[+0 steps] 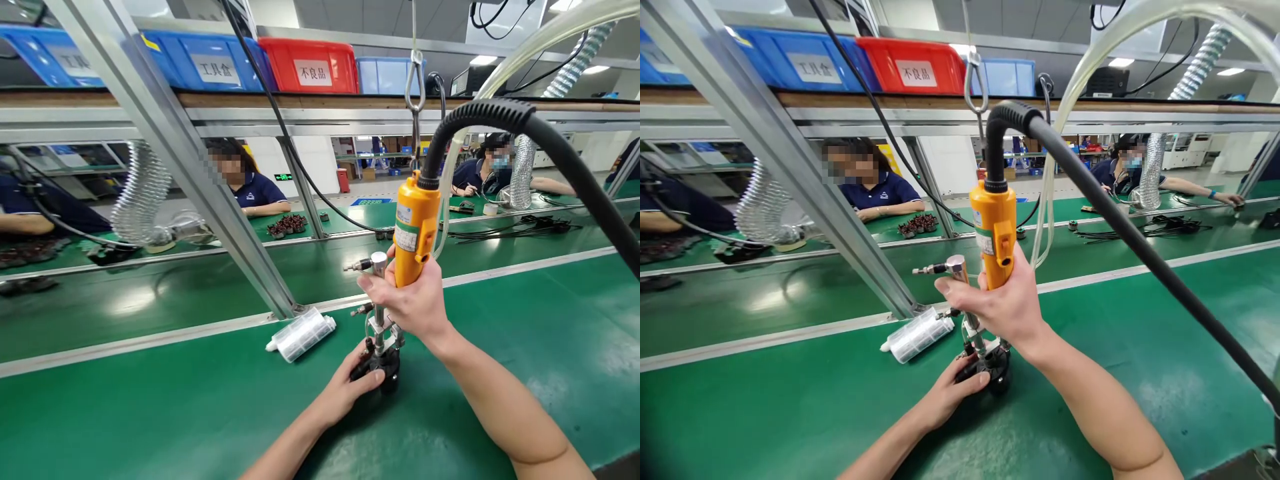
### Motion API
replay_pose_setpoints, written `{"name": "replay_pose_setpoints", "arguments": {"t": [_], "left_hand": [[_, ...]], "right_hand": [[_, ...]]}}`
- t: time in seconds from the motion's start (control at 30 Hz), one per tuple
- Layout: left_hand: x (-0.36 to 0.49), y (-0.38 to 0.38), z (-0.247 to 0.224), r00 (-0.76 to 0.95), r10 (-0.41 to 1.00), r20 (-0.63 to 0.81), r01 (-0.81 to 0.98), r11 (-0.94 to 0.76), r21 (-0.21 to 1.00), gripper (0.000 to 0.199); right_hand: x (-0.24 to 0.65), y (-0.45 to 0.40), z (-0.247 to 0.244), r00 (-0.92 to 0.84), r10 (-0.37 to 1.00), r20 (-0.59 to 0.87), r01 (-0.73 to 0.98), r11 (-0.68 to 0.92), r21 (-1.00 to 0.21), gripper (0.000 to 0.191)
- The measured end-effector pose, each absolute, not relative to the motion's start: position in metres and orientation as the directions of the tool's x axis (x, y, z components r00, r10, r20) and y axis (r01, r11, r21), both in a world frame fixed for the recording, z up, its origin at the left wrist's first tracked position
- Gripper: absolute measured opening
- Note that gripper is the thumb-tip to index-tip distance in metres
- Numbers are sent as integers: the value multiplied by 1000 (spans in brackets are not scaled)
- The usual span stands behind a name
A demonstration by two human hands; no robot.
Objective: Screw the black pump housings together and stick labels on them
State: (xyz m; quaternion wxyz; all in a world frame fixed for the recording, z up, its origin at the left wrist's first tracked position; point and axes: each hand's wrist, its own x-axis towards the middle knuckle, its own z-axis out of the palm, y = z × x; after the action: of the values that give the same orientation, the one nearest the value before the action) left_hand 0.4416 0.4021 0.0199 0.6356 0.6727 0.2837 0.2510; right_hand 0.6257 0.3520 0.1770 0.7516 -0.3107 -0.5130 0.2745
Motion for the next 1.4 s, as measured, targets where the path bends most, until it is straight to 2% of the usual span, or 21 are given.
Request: {"name": "replay_pose_setpoints", "arguments": {"t": [0.2,0.33,0.43,0.57,0.67,0.77,0.9,1.0,1.2,1.3,1.4], "left_hand": [[437,406,9,694,719,-35,74,-23,997,77],[434,402,12,720,694,12,92,-112,989,79],[436,395,14,778,622,82,83,-232,969,84],[448,386,6,761,637,126,124,-332,935,67],[456,384,-2,738,659,145,100,-320,942,69],[458,382,-1,717,689,102,168,-313,935,67],[459,376,15,694,714,95,194,-312,930,64],[461,373,23,694,709,128,145,-311,939,64],[462,374,18,690,713,127,115,-281,953,62],[461,374,16,686,718,115,129,-276,953,64],[461,373,17,682,721,122,153,-305,940,57]], "right_hand": [[624,357,169,346,735,583,-85,644,-760,62],[633,346,182,373,693,617,-137,699,-702,46],[652,326,195,415,639,647,-45,725,-687,46],[665,300,210,435,612,661,95,699,-709,47],[652,293,214,381,643,665,36,708,-705,44],[631,299,211,362,656,663,-67,727,-683,47],[617,308,206,292,745,600,-160,656,-738,54],[617,308,207,279,757,591,-151,642,-752,53],[620,308,210,360,639,679,-95,750,-655,47],[622,312,207,340,656,674,-125,742,-659,46],[622,314,205,314,675,668,-127,727,-675,46]]}}
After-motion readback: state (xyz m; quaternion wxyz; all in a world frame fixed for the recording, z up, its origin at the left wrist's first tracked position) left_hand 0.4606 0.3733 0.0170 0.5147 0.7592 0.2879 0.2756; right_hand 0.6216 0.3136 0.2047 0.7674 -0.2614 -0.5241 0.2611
